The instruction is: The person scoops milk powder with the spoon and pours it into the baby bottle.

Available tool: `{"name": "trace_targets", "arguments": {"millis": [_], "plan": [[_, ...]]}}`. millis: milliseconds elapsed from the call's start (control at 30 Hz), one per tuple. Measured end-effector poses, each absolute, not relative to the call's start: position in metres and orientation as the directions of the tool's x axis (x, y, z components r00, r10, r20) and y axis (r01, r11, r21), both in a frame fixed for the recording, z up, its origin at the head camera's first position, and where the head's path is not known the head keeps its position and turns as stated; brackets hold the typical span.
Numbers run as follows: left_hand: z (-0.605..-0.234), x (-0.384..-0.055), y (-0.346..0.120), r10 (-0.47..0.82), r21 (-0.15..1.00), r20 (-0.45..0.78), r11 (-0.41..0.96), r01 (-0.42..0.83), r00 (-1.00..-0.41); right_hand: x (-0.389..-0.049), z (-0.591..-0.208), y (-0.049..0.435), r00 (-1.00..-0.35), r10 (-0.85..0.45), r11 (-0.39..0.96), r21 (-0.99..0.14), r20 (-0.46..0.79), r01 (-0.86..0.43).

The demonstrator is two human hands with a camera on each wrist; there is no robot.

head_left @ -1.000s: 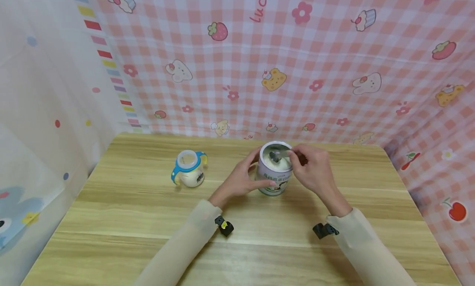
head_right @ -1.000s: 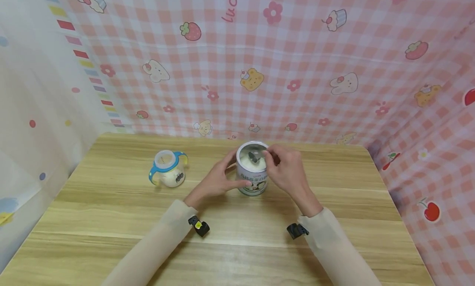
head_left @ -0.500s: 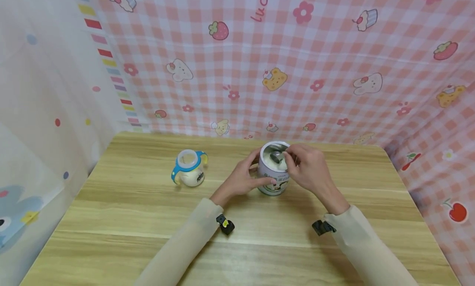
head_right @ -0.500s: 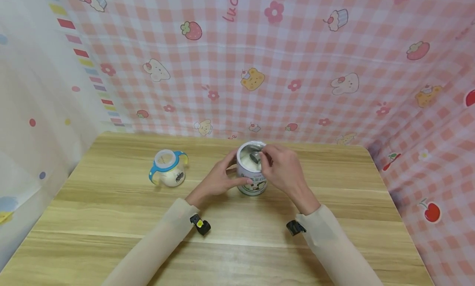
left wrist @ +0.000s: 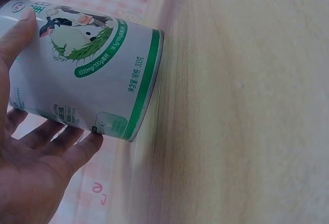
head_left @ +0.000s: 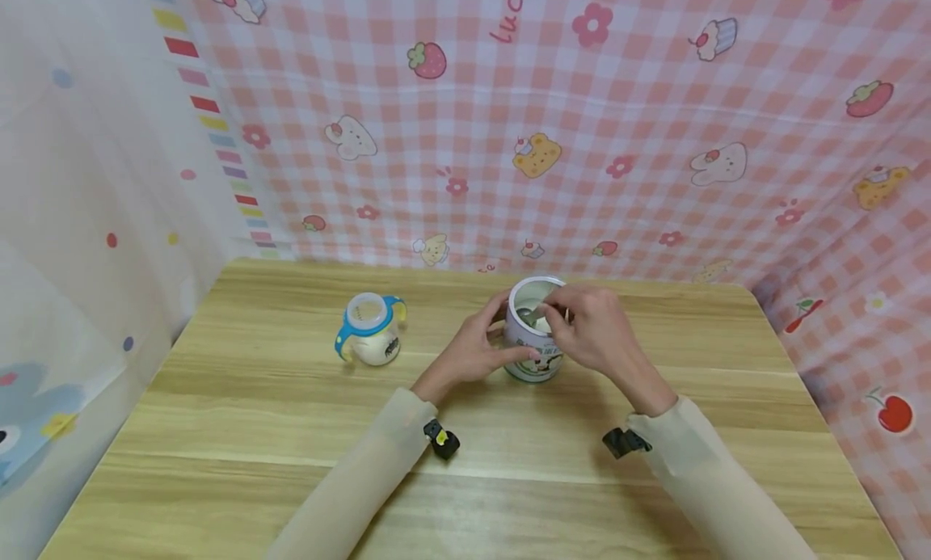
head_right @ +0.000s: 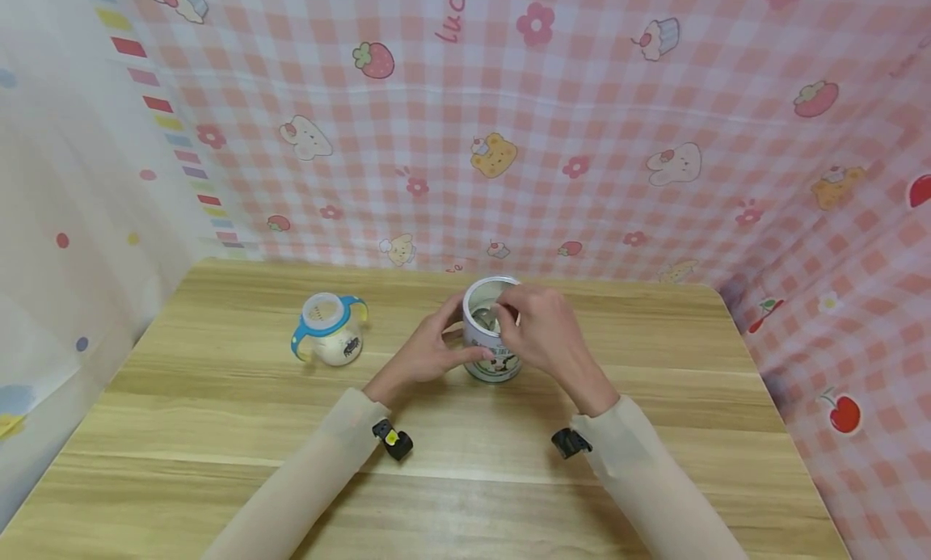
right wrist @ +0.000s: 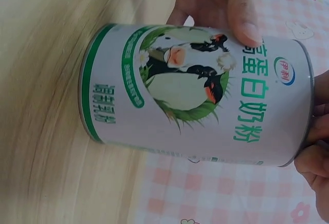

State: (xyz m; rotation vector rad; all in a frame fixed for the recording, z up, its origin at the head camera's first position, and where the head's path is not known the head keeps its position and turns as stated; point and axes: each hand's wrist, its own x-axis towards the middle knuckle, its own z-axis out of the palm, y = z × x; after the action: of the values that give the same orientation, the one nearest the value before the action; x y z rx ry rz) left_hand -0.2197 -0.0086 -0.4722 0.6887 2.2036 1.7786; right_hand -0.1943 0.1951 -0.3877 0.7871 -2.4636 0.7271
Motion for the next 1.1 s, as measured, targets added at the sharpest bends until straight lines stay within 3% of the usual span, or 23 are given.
{"name": "trace_targets", "arguments": {"millis": [367, 1100], "plan": [[-0.472, -0.220, -0.010, 0.493, 0.962, 0.131, 0.146, 0.231, -0.860, -0.191, -0.382, 0.193, -0.809, -0.364, 0.706, -0.431, 0.461, -0.563], [-0.472, -0.220, -0.009, 0.489, 0.962, 0.111, 0.167, 0.218, -0.865, -0.190, -0.373, 0.198, -0.951, -0.191, 0.633, -0.710, 0.242, -0.308]]}}
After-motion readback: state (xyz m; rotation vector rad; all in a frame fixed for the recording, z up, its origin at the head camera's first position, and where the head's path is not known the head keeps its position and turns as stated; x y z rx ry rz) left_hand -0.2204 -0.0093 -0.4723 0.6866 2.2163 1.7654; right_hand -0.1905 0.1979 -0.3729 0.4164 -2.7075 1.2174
